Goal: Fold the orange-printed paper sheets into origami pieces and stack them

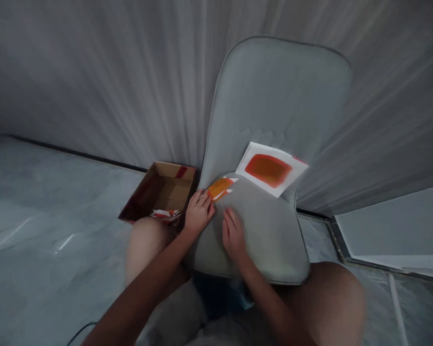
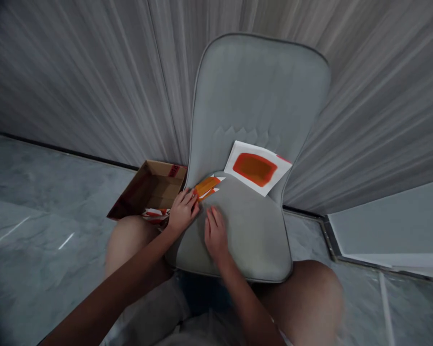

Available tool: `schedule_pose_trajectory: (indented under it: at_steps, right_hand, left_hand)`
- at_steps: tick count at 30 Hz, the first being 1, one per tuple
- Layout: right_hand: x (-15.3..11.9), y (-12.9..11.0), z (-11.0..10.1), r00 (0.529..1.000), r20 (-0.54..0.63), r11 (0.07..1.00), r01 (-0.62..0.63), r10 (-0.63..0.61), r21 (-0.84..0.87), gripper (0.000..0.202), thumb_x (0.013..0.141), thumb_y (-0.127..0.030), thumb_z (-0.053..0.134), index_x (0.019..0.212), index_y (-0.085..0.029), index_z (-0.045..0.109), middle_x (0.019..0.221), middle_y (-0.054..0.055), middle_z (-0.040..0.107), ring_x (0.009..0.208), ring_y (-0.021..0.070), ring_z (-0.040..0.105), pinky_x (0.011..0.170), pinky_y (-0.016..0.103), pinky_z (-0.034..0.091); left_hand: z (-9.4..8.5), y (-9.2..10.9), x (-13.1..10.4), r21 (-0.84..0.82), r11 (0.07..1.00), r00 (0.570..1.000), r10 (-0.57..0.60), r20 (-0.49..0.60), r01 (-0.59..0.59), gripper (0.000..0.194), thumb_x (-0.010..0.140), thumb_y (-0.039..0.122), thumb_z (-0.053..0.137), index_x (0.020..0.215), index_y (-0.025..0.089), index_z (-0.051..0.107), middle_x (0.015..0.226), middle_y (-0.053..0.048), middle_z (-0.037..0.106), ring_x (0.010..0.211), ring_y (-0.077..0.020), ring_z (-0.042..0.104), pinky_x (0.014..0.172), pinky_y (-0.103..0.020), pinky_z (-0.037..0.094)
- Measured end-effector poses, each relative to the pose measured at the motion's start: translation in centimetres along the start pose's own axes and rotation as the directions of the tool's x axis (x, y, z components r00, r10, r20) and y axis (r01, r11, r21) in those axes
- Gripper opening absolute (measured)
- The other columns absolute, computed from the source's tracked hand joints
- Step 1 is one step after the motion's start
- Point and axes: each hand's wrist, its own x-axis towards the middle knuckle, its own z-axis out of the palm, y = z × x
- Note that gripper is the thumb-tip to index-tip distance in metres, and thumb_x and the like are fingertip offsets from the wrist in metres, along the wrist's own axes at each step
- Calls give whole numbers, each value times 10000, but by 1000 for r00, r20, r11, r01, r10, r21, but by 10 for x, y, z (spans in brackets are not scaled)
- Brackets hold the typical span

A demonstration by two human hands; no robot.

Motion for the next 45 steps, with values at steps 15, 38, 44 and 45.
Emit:
schedule_pose_trajectory:
  at_steps: [15, 38, 44, 45]
  right_hand:
    - [-173, 20, -123, 930, -250, 948, -301, 268, -105, 356, 1055, -368, 491, 1249, -233, 758, 1209, 143, 758, 1114, 287, 749, 944, 517, 655]
    - [-158, 25, -115, 899, -274, 899, -398, 342, -184, 348, 1066, -383, 463, 1158, -240, 767, 1067, 131, 754, 1008, 287, 717, 861, 480, 600]
    - [-159, 27, -116, 904, -286, 916, -372, 319, -151, 365, 1078, -393, 453, 1159, -221, 764, 1070, 125, 757, 1040, 273, 710, 906, 470, 597]
    - [-160, 27, -116, 907, -277, 921, -365, 318, -138, 366, 1080, -387, 450, 1164, -215, 761, 1076, 124, 757, 1048, 267, 709, 919, 465, 598]
  left_hand:
    - [19, 6, 83, -124, 923, 881, 386, 276, -365, 602, 1054, 407, 409, 1584, 123, 435, 1682, -134, 395, 1583, -289, 321, 1291, -466, 291]
    - [41, -3, 75, -136, 943, 863, 332, 381, -303, 751, 1052, 561, 386, 1659, 128, 296, 1735, -151, 262, 1621, -308, 221, 1321, -507, 202]
    - [38, -2, 75, -144, 950, 891, 309, 331, -276, 673, 1090, 484, 292, 1651, 113, 305, 1725, -151, 293, 1615, -280, 248, 1306, -495, 245]
    - [37, -2, 75, -146, 953, 902, 300, 311, -266, 655, 1093, 462, 283, 1646, 112, 316, 1723, -149, 299, 1613, -278, 254, 1303, -493, 254]
